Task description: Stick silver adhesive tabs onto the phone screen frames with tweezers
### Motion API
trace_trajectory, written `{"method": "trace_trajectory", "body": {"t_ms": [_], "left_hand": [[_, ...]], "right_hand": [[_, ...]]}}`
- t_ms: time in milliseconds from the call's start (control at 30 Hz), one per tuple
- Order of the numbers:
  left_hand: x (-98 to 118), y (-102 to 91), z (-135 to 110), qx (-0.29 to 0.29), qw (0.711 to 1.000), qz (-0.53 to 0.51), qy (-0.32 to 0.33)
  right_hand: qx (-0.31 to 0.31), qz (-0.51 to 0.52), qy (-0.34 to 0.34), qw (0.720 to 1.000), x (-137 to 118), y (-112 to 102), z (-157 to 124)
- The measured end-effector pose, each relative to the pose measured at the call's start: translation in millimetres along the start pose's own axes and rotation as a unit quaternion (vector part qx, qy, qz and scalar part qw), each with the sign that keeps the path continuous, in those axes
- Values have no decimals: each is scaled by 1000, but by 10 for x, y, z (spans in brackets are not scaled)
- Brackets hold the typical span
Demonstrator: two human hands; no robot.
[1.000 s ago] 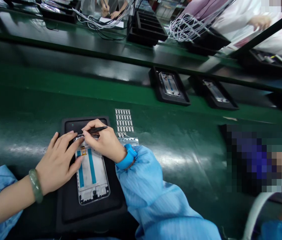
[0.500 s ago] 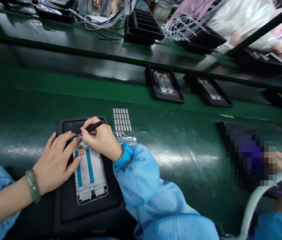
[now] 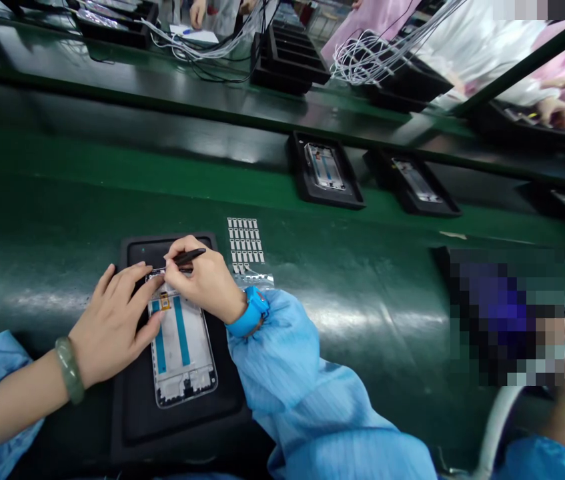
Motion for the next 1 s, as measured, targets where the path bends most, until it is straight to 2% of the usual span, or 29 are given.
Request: {"method": "trace_trajectory", "body": {"t_ms": [233, 333, 400, 500, 633, 833, 1000], "left_hand": [[8, -29, 11, 16, 1000, 0, 3], [4, -29, 12, 16, 1000, -1, 4], [6, -28, 11, 17, 1000, 0, 7], [4, -21, 9, 18, 1000, 0, 9], [1, -7, 10, 13, 1000, -1, 7], [9, -10, 1, 7, 1000, 3, 6], [14, -10, 4, 2, 1000, 5, 10]], "right_hand": [[-44, -112, -63, 991, -212, 122, -3], [-64, -150, -60, 985, -247, 184, -14], [-52, -121, -21, 991, -163, 148, -8], [-22, -23, 41, 999, 21, 66, -13], [3, 49, 59, 997, 127, 3, -33], [-9, 21, 19, 1000, 46, 46, -29], [0, 11, 40, 999, 71, 41, -18]]}}
Point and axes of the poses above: each hand's wrist, its own z-axis towards the middle knuckle, its own y-axis out of the palm, x = y × z, the point moved 10 cm from there along z, towards the middle knuckle, and after that the axes turned 1 degree about -y, right-handed, at the moved point
